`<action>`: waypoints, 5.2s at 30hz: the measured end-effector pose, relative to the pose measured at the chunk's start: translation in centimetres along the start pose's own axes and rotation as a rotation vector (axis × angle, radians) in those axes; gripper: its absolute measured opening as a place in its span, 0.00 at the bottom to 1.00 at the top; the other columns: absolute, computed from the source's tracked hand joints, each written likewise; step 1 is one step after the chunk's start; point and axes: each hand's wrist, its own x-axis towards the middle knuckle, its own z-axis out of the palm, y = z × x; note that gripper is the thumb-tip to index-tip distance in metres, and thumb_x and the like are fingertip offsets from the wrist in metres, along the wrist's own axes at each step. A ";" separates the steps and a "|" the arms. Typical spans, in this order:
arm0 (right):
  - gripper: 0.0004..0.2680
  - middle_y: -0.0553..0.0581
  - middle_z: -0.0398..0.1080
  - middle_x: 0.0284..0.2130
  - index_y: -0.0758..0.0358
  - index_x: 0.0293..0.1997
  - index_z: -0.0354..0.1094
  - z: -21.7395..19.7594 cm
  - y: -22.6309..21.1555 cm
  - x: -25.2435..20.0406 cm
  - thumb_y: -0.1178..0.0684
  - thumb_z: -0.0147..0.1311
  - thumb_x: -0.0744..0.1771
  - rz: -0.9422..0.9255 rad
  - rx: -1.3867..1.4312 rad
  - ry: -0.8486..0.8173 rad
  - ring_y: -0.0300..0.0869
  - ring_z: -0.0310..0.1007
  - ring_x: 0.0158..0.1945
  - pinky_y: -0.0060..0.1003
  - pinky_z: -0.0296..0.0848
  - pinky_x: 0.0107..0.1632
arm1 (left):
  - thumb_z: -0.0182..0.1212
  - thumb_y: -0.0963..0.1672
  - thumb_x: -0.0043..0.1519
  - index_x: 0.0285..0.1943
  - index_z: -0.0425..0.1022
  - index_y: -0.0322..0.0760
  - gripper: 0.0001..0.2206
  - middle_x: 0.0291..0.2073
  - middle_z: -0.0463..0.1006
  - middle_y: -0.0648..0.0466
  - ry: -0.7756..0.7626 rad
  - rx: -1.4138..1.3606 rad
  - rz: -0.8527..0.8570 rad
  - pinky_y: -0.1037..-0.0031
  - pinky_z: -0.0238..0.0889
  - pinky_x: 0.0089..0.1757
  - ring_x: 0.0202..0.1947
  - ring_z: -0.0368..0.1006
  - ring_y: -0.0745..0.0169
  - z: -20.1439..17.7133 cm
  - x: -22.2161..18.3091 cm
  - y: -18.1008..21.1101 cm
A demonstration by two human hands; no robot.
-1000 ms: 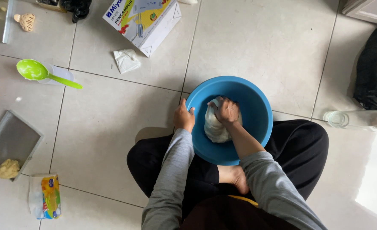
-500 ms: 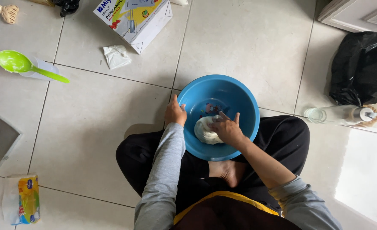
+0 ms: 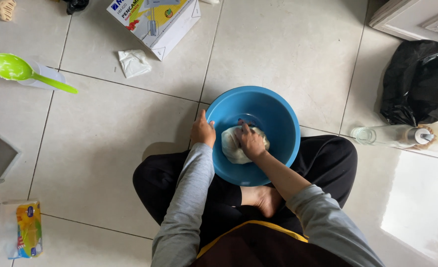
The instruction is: A person sitting on the floor is kneading a large piece of white dough inside a blue plastic bowl using both hands.
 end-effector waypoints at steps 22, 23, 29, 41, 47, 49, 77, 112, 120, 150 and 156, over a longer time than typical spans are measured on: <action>0.07 0.52 0.68 0.22 0.48 0.40 0.74 10.5 9.0 10.2 0.51 0.47 0.68 -0.169 0.009 0.521 0.42 0.71 0.26 0.37 0.71 0.30 | 0.56 0.46 0.69 0.74 0.59 0.37 0.24 0.60 0.75 0.43 0.053 -0.026 -0.004 0.49 0.75 0.50 0.56 0.76 0.40 1.1 0.9 -0.8; 0.06 0.53 0.58 0.19 0.45 0.41 0.69 14.5 7.6 11.2 0.50 0.43 0.68 -0.396 -0.673 0.838 0.44 0.60 0.19 0.39 0.66 0.21 | 0.55 0.47 0.69 0.75 0.58 0.37 0.25 0.62 0.74 0.43 0.032 -0.021 -0.013 0.49 0.73 0.52 0.57 0.76 0.41 1.1 1.0 -0.7; 0.20 0.65 0.75 0.33 0.55 0.31 0.76 -0.1 -5.9 3.1 0.31 0.45 0.65 -0.052 -0.020 -0.106 0.58 0.80 0.39 0.60 0.65 0.55 | 0.56 0.46 0.69 0.75 0.60 0.38 0.25 0.60 0.76 0.44 0.035 -0.009 -0.016 0.48 0.74 0.50 0.56 0.76 0.41 0.6 1.0 -1.2; 0.22 0.52 0.77 0.33 0.44 0.51 0.61 -7.1 1.1 -7.2 0.34 0.68 0.59 -0.109 0.073 0.164 0.46 0.76 0.46 0.51 0.59 0.55 | 0.56 0.46 0.69 0.75 0.60 0.37 0.25 0.59 0.77 0.45 0.016 0.014 0.003 0.52 0.76 0.50 0.56 0.76 0.45 1.1 0.8 -0.9; 0.28 0.59 0.52 0.68 0.36 0.62 0.66 -5.5 2.1 -4.7 0.19 0.57 0.60 0.059 0.169 -0.078 0.66 0.46 0.73 0.89 0.56 0.53 | 0.56 0.46 0.69 0.74 0.60 0.35 0.25 0.59 0.77 0.43 0.010 0.028 0.005 0.52 0.76 0.49 0.56 0.77 0.45 0.3 0.5 -0.2; 0.25 0.60 0.57 0.63 0.39 0.57 0.69 -5.4 1.8 -3.0 0.20 0.55 0.62 0.069 0.170 -0.088 0.64 0.55 0.68 0.82 0.64 0.52 | 0.56 0.46 0.69 0.74 0.60 0.35 0.24 0.59 0.77 0.43 0.015 0.019 -0.004 0.52 0.76 0.49 0.55 0.77 0.45 0.5 0.8 -0.1; 0.31 0.77 0.29 0.76 0.40 0.80 0.40 -6.9 4.7 1.0 0.57 0.48 0.66 0.131 1.084 -0.225 0.72 0.18 0.75 0.64 0.41 0.75 | 0.54 0.50 0.70 0.75 0.59 0.38 0.26 0.58 0.77 0.47 0.066 -0.116 -0.075 0.53 0.71 0.55 0.60 0.73 0.49 2.9 1.1 -1.3; 0.18 0.46 0.66 0.56 0.38 0.45 0.77 -3.5 2.2 0.3 0.24 0.51 0.63 0.383 0.359 -0.078 0.52 0.63 0.65 0.60 0.75 0.55 | 0.60 0.50 0.66 0.74 0.62 0.39 0.28 0.58 0.77 0.43 0.096 -0.147 -0.087 0.51 0.68 0.56 0.60 0.73 0.41 5.8 2.7 -1.9; 0.27 0.59 0.66 0.61 0.34 0.73 0.45 -3.8 -0.8 -4.5 0.34 0.50 0.65 0.271 0.271 0.106 0.65 0.78 0.49 0.65 0.79 0.45 | 0.60 0.50 0.66 0.74 0.64 0.38 0.27 0.59 0.77 0.42 0.089 -0.148 -0.039 0.49 0.69 0.55 0.60 0.72 0.39 6.7 3.6 -1.6; 0.21 0.56 0.79 0.45 0.42 0.49 0.73 -1.0 2.9 8.5 0.22 0.49 0.65 0.366 0.455 0.000 0.56 0.79 0.51 0.57 0.75 0.53 | 0.57 0.47 0.67 0.75 0.59 0.33 0.27 0.57 0.77 0.36 0.117 -0.099 -0.074 0.53 0.72 0.53 0.58 0.75 0.38 3.8 0.8 -0.8; 0.30 0.56 0.65 0.67 0.38 0.66 0.66 -4.3 2.0 1.3 0.15 0.35 0.65 0.225 0.769 -0.375 0.58 0.60 0.71 0.58 0.56 0.73 | 0.55 0.47 0.69 0.76 0.56 0.35 0.27 0.59 0.76 0.40 0.065 -0.129 -0.086 0.53 0.70 0.56 0.60 0.73 0.42 2.2 -0.3 -3.0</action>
